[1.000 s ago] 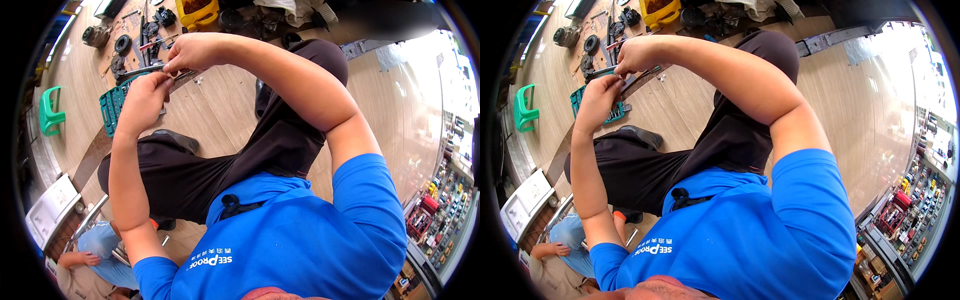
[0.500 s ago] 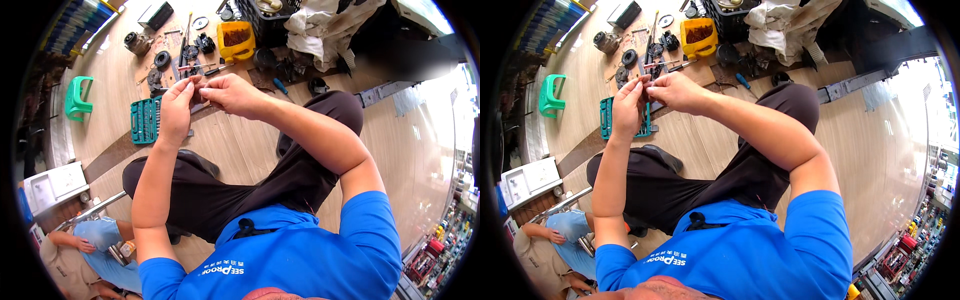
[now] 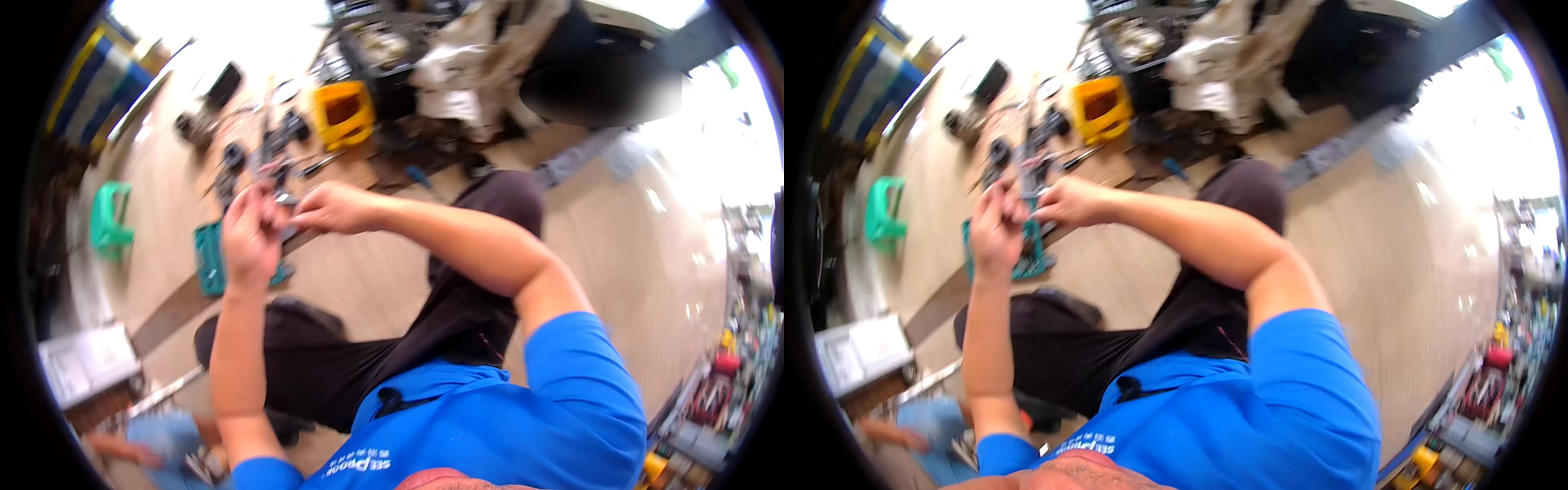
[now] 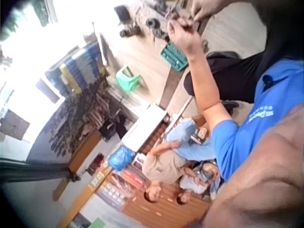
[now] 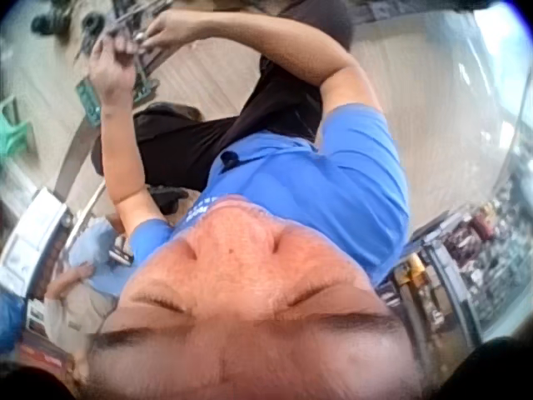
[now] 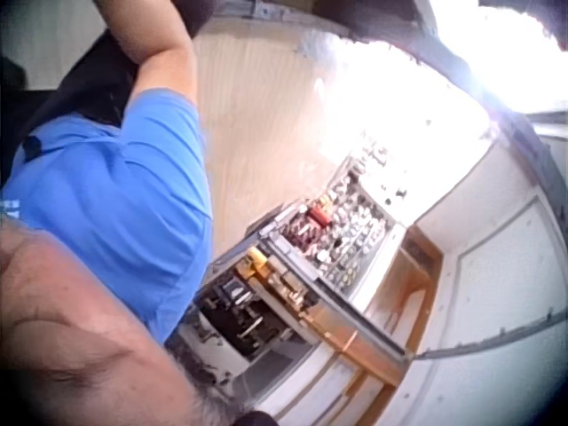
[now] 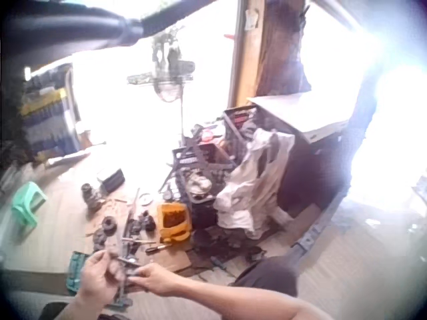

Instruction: The person manipulates internal wiring and components of a disassembled alternator assembly by hand, using a small tool to guide the wires and reassembling the parts.

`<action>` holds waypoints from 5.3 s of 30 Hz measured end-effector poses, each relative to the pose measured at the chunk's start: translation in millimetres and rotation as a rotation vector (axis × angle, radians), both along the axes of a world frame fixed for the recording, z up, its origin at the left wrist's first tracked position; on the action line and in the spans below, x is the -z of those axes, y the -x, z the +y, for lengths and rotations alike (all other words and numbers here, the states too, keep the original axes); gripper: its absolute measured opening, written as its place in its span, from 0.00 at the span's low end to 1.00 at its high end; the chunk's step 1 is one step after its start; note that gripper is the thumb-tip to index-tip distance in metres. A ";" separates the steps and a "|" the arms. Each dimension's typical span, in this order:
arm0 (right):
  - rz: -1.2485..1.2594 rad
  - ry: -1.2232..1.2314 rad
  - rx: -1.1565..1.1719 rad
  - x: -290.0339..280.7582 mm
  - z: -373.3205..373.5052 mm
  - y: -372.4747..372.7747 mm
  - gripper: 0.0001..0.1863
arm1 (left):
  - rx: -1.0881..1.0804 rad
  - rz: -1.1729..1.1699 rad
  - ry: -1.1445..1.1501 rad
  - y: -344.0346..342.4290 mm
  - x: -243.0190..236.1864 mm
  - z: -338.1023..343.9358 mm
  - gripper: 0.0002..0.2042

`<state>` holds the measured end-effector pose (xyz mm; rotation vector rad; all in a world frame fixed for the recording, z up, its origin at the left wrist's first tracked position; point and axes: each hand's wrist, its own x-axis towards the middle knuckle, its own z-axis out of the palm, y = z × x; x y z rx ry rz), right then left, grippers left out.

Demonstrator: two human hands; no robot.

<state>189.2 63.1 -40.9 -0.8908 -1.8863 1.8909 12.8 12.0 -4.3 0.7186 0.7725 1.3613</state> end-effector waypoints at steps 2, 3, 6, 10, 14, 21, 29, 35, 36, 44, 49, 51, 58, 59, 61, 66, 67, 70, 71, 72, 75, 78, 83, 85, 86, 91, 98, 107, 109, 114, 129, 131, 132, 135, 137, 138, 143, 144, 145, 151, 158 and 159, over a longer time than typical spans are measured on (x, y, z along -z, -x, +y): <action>-0.092 -0.342 -0.095 -0.4 7.6 0.2 0.14 | 0.074 0.104 0.015 9.6 9.8 -7.1 0.11; -0.025 -0.470 -0.104 14.8 12.6 1.5 0.14 | 0.008 0.160 0.099 5.0 13.0 -10.0 0.10; -0.065 -0.402 -0.177 3.8 16.6 4.3 0.15 | 0.074 0.370 0.126 2.2 1.1 -22.6 0.10; -0.229 -0.368 -0.085 11.5 29.2 -9.2 0.19 | 0.315 0.826 0.116 -20.6 -6.5 -23.5 0.13; -0.229 -0.330 0.062 19.2 23.4 3.4 0.16 | 0.245 1.136 0.024 -17.6 9.4 -21.7 0.11; -0.142 -0.260 0.260 30.5 21.2 16.5 0.13 | 0.168 1.198 -0.020 -9.3 20.2 -16.1 0.12; 0.161 0.077 0.257 1.6 0.5 14.8 0.10 | -0.068 0.991 -0.056 -4.5 37.1 -10.6 0.15; 0.243 0.289 0.134 20.6 -19.2 10.2 0.10 | -0.180 0.451 0.046 -27.8 26.4 -7.9 0.14; 0.190 0.277 0.098 8.4 -22.0 16.7 0.10 | -0.166 0.409 0.045 -11.1 26.7 -7.2 0.13; 0.042 0.125 0.005 9.1 -0.4 -6.4 0.11 | -0.078 0.061 0.056 3.5 15.4 3.4 0.09; 0.016 0.160 -0.147 0.8 -3.6 3.6 0.10 | -0.067 -0.032 0.064 17.3 3.5 -8.0 0.10; -0.004 0.157 -0.152 -5.6 -3.9 -0.5 0.10 | 0.024 -0.040 0.025 19.7 2.3 -9.5 0.10; -0.080 0.029 -0.171 -0.7 4.8 -4.2 0.12 | 0.169 0.043 0.033 17.1 -5.3 -10.9 0.11; -0.101 0.009 -0.170 -1.8 2.2 -6.2 0.12 | 0.182 0.075 0.030 14.8 -6.3 -12.7 0.12; -0.129 -0.050 -0.183 -5.8 1.0 -7.2 0.12 | 0.170 0.148 0.009 12.3 -8.0 -13.3 0.12; -0.213 -0.144 -0.250 -8.5 1.4 -8.0 0.13 | 0.156 0.198 0.010 10.4 -0.3 -12.0 0.11; -0.180 -0.347 -0.196 -4.5 4.7 -9.3 0.13 | 0.170 0.219 0.009 8.2 -1.6 -11.4 0.11; -0.044 -0.696 0.097 -3.5 9.2 -12.0 0.13 | 0.242 0.269 0.036 7.2 -3.7 -12.5 0.11; 0.006 -0.483 0.123 -12.3 9.7 -12.8 0.12 | 0.249 0.274 0.058 7.2 -6.4 -14.5 0.11; 0.042 -0.266 0.141 -29.1 5.0 -13.6 0.12 | 0.258 0.269 0.083 8.2 -6.1 -17.1 0.11; 0.222 -0.206 0.062 -43.4 -0.1 -16.5 0.15 | 0.312 0.190 0.101 11.8 -0.8 -17.5 0.10; 0.322 -0.200 0.015 -38.8 -2.9 -16.5 0.16 | 0.341 0.169 0.084 9.7 -4.1 -16.9 0.07; 0.263 -0.155 0.002 -44.9 -4.0 -20.8 0.11 | 0.344 0.349 0.125 8.7 -11.6 -20.1 0.06; 0.253 -0.126 -0.017 -44.5 -5.1 -19.6 0.10 | 0.353 0.337 0.150 9.9 -12.2 -22.5 0.06; 0.237 -0.141 -0.026 -45.2 -4.1 -20.8 0.09 | 0.359 0.328 0.165 9.1 -13.5 -21.7 0.06; 0.307 0.016 -0.097 -40.0 -2.9 -21.9 0.09 | 0.304 0.279 0.239 5.6 -24.6 -25.5 0.05; 0.217 -0.154 0.071 -42.7 -11.2 -12.0 0.03 | 0.206 0.290 0.230 10.9 -14.7 -25.4 0.04; 0.116 -0.461 0.097 -50.3 -5.3 -20.9 0.05 | 0.237 0.295 0.197 -1.0 1.8 -19.2 0.06; 0.213 -0.560 0.121 -43.2 -0.9 -28.5 0.06 | 0.291 0.302 0.235 -15.3 -7.4 -18.7 0.08; 0.225 -0.562 0.035 -49.8 -1.1 -18.0 0.08 | 0.380 0.278 0.172 3.1 -6.6 -27.9 0.16; 0.225 -0.380 0.318 -45.9 -12.4 -13.0 0.08 | 0.163 0.444 0.054 -28.5 5.2 -25.7 0.17; 0.208 -0.299 0.353 -45.3 -14.5 -11.3 0.07 | 0.103 0.392 0.122 -30.7 11.1 -25.7 0.17; 0.247 -0.233 0.318 -42.9 -13.8 -13.0 0.07 | 0.146 0.315 0.148 -30.9 10.2 -27.0 0.17; 0.357 -0.016 0.205 -44.3 -13.1 -18.9 0.08 | 0.244 0.106 0.209 -26.6 0.9 -32.1 0.18; 0.428 0.159 0.117 -61.7 -18.9 -20.9 0.09 | 0.264 0.000 0.233 -19.5 -4.8 -36.9 0.18; 0.484 0.119 0.099 -57.6 -18.4 -20.6 0.09 | 0.300 -0.013 0.195 -19.6 -5.4 -37.2 0.18; 0.648 0.061 0.085 -45.2 -17.3 -13.0 0.09 | 0.382 -0.035 0.125 -20.8 -8.7 -36.5 0.19; 0.638 0.102 0.095 -44.8 -17.7 -12.4 0.08 | 0.375 -0.026 0.128 -21.2 -7.9 -36.3 0.19; 0.628 0.144 0.105 -44.4 -18.0 -11.9 0.07 | 0.369 -0.017 0.130 -21.9 -6.4 -36.1 0.19; 0.588 0.085 0.112 -39.1 -20.1 -9.8 0.03 | 0.404 0.044 0.108 -22.3 -7.6 -38.0 0.19; 0.583 0.104 0.137 -35.9 -23.5 -12.3 0.04 | 0.440 0.086 0.098 -26.7 -12.1 -40.9 0.19; 0.577 0.109 0.143 -34.2 -23.5 -11.0 0.04 | 0.435 0.084 0.107 -25.6 -11.4 -41.4 0.18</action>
